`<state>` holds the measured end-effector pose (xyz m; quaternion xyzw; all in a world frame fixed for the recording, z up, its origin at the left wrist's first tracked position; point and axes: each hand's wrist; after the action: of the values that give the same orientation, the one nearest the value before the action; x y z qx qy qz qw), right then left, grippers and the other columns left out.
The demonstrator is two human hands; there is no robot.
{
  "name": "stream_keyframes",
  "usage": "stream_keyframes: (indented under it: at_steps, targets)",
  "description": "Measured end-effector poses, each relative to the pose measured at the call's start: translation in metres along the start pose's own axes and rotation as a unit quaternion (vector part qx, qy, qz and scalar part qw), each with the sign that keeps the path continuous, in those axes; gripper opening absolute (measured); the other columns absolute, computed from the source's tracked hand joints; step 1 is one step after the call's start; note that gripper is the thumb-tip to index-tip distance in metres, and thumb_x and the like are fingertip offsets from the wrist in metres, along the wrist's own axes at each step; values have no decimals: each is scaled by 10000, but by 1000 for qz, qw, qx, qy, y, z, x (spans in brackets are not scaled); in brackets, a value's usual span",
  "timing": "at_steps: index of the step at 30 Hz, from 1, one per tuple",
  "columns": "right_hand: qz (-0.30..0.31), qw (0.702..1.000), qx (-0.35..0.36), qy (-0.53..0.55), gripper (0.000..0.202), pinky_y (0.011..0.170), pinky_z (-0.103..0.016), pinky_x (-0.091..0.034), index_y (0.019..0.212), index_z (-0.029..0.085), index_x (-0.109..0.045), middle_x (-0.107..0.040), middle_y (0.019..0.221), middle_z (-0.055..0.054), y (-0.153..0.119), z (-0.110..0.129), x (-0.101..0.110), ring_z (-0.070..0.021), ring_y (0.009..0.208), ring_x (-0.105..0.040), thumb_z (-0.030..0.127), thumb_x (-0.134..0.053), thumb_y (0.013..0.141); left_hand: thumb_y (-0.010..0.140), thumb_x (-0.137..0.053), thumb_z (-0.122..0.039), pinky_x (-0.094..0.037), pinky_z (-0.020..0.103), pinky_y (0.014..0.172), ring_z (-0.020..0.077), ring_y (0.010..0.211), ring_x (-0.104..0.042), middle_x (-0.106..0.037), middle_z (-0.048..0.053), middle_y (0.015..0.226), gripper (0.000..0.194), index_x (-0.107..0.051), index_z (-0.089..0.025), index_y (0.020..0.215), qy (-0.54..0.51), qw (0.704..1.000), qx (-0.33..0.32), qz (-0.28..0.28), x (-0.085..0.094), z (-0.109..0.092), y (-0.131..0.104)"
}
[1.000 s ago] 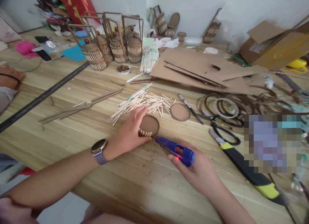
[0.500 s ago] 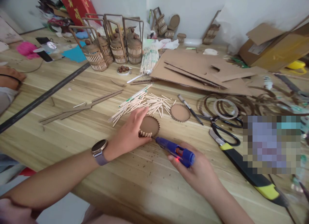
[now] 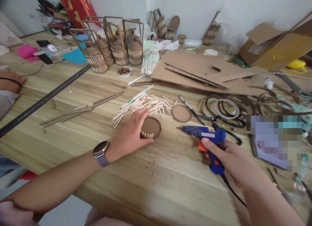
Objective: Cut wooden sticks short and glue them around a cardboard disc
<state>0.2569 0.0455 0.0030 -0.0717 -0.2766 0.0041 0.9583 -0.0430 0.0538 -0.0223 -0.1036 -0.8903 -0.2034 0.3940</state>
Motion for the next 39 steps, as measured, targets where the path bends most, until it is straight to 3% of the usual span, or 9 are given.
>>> stream_keyframes:
  at_steps: [3, 5, 7, 9, 14, 18, 23, 32, 39]
  targets:
    - [41, 997, -33, -49, 462, 422, -384, -531, 705, 284, -732, -726, 620, -56, 4, 2, 16, -270, 520, -667, 717, -572, 728, 696, -848, -193, -349, 569, 1137, 360, 1423, -304, -281, 185, 1505, 1114, -77, -291, 1493, 4, 1000, 2, -2, -1, 0, 0]
    - [-48, 978, 17, -202, 479, 378, -391, -472, 676, 320, -712, -692, 554, -49, 3, 3, 24, -276, 456, -623, 757, -523, 735, 700, -846, -201, -342, 566, 1141, 357, 1429, -293, -282, 186, 1506, 1110, -74, -286, 1493, 8, 1000, 1, -2, -1, 0, 0]
    - [-163, 918, 73, -354, 460, 330, -359, -361, 696, 335, -683, -649, 513, -47, 1, 8, 26, -268, 393, -551, 743, -486, 775, 705, -843, -210, -335, 569, 1143, 356, 1433, -285, -283, 183, 1508, 1106, -71, -291, 1492, 11, 1000, 4, 0, -1, 0, 0]
    - [-204, 881, 112, -412, 401, 351, -345, -329, 796, 323, -674, -667, 587, -59, -1, 20, 21, -275, 438, -563, 656, -456, 846, 709, -838, -213, -327, 575, 1144, 353, 1435, -281, -286, 177, 1509, 1100, -70, -301, 1491, 12, 1000, 9, 3, -2, 0, 0]
    - [-54, 904, 154, -395, 163, 540, -338, -447, 798, 243, -698, -734, 765, -70, 18, 64, -21, -255, 654, -665, 360, -593, 840, 705, -838, -210, -332, 545, 1148, 341, 1431, -287, -290, 180, 1500, 1076, -104, -276, 1490, 16, 1000, 22, 7, -2, -1, 1]
    - [1, 884, 178, -433, 154, 609, -312, -446, 891, 204, -703, -737, 817, -63, 53, 84, -60, -229, 708, -663, 286, -574, 883, 700, -842, -217, -363, 536, 1128, 347, 1419, -315, -279, 191, 1496, 1073, -119, -263, 1491, 12, 999, 32, 12, -1, -1, 1]
    - [62, 826, 285, -483, 257, 720, -291, -464, 1053, 203, -710, -704, 1076, -100, 87, 92, -92, -233, 952, -662, 145, -515, 896, 692, -845, -210, -354, 559, 1126, 352, 1420, -316, -288, 185, 1495, 1097, -104, -284, 1497, 8, 1000, 19, 4, -1, 0, 1]
    - [100, 759, 341, -545, 190, 796, -343, -452, 924, 118, -670, -707, 990, -148, 93, 87, -100, -276, 969, -636, 125, -480, 923, 689, -843, -196, -347, 552, 1135, 343, 1411, -331, -305, 187, 1486, 1086, -125, -270, 1501, 1, 1000, 19, 6, 1, -1, 1]
    - [103, 766, 329, -542, 196, 700, -311, -436, 1001, 109, -622, -715, 981, -161, 85, 83, -94, -254, 884, -657, 133, -444, 923, 691, -839, -208, -340, 558, 1138, 347, 1417, -318, -305, 185, 1486, 1083, -123, -261, 1501, 2, 1000, 10, 1, 0, 1, 1]
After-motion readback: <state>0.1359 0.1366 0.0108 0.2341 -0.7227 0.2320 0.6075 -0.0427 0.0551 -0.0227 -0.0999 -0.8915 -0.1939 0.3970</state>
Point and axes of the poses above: each hand's wrist, its own y-axis towards the middle knuckle, its own x-axis out of the back of the hand, z = x × y
